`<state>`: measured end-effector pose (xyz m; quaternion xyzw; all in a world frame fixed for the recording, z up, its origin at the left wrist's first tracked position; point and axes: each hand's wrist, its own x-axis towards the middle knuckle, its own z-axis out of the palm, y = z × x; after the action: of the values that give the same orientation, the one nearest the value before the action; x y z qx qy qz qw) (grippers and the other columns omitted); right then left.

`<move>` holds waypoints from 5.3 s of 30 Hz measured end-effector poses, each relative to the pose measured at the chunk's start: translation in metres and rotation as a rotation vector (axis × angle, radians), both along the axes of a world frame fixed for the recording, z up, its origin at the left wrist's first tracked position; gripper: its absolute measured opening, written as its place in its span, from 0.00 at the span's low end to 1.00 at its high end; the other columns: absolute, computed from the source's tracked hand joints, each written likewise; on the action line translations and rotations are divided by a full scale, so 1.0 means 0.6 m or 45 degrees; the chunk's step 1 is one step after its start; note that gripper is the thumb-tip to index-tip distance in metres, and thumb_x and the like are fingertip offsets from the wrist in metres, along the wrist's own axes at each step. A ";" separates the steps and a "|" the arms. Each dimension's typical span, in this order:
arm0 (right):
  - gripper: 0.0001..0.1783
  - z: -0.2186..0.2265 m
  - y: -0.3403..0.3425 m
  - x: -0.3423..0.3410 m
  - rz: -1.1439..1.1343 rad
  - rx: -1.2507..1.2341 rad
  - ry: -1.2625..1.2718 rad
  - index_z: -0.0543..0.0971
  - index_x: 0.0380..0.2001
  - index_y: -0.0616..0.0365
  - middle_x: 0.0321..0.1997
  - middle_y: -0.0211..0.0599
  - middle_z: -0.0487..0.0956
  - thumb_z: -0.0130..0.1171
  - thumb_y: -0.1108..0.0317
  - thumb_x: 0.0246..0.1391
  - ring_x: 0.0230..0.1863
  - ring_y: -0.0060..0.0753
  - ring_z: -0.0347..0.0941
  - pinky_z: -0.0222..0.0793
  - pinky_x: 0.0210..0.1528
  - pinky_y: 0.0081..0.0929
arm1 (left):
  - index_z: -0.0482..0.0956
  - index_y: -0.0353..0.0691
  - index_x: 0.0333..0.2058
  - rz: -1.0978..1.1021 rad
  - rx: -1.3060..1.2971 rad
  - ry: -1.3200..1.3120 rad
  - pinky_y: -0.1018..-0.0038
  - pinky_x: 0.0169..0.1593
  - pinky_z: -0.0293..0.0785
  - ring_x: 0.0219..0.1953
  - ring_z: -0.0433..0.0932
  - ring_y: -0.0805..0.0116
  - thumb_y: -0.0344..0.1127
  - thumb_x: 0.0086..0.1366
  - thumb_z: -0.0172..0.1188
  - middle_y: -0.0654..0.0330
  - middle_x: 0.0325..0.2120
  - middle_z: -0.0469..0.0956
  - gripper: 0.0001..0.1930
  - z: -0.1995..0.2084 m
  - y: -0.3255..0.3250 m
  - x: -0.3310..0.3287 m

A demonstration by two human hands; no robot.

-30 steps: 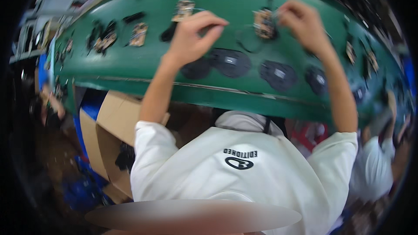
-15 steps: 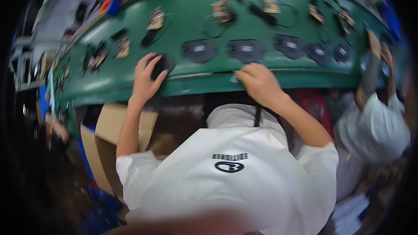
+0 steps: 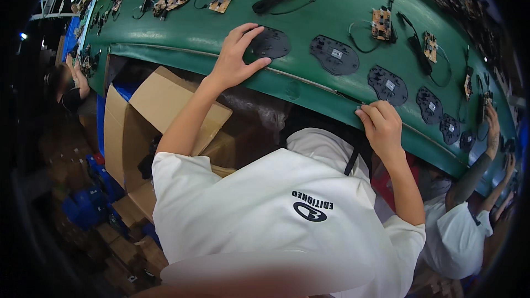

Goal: Assembling computer mouse shells and circuit boards on an assembly line.

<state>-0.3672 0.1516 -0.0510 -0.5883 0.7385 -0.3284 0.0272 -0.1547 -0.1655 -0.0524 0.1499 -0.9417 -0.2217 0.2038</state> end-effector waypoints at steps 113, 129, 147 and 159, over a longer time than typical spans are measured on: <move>0.05 -0.051 -0.130 0.075 0.254 0.046 -0.413 0.77 0.35 0.67 0.27 0.29 0.72 0.56 0.74 0.60 0.27 0.20 0.64 0.60 0.29 0.18 | 0.68 0.26 0.55 1.043 1.393 -0.660 0.72 0.54 0.69 0.52 0.73 0.60 0.43 0.43 0.73 0.48 0.49 0.75 0.42 -0.091 0.132 0.502; 0.05 -0.055 -0.118 0.047 0.142 0.003 -0.354 0.77 0.36 0.68 0.30 0.34 0.76 0.55 0.76 0.60 0.31 0.23 0.70 0.67 0.36 0.21 | 0.56 0.21 0.62 0.851 1.265 -0.739 0.70 0.61 0.63 0.61 0.65 0.56 0.48 0.42 0.76 0.39 0.60 0.64 0.55 -0.119 0.106 0.487; 0.05 -0.016 -0.117 0.023 0.390 -0.321 -0.779 0.78 0.29 0.62 0.25 0.38 0.76 0.62 0.72 0.49 0.27 0.37 0.73 0.68 0.29 0.32 | 0.75 0.37 0.45 0.299 1.704 0.871 0.70 0.46 0.74 0.40 0.78 0.66 0.34 0.66 0.56 0.59 0.39 0.79 0.11 0.171 -0.077 -0.139; 0.06 0.003 -0.117 0.042 0.283 -0.414 -1.030 0.77 0.30 0.61 0.27 0.38 0.76 0.59 0.69 0.52 0.29 0.41 0.73 0.69 0.33 0.36 | 0.52 0.23 0.60 0.682 0.960 0.567 0.58 0.55 0.69 0.56 0.68 0.50 0.48 0.47 0.76 0.39 0.56 0.65 0.53 0.099 -0.344 -0.619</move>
<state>-0.3422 0.0813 -0.0495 -0.4851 0.5395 -0.6389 0.2560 -0.5259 -0.3722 0.0072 0.3981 -0.6587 -0.5124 0.3809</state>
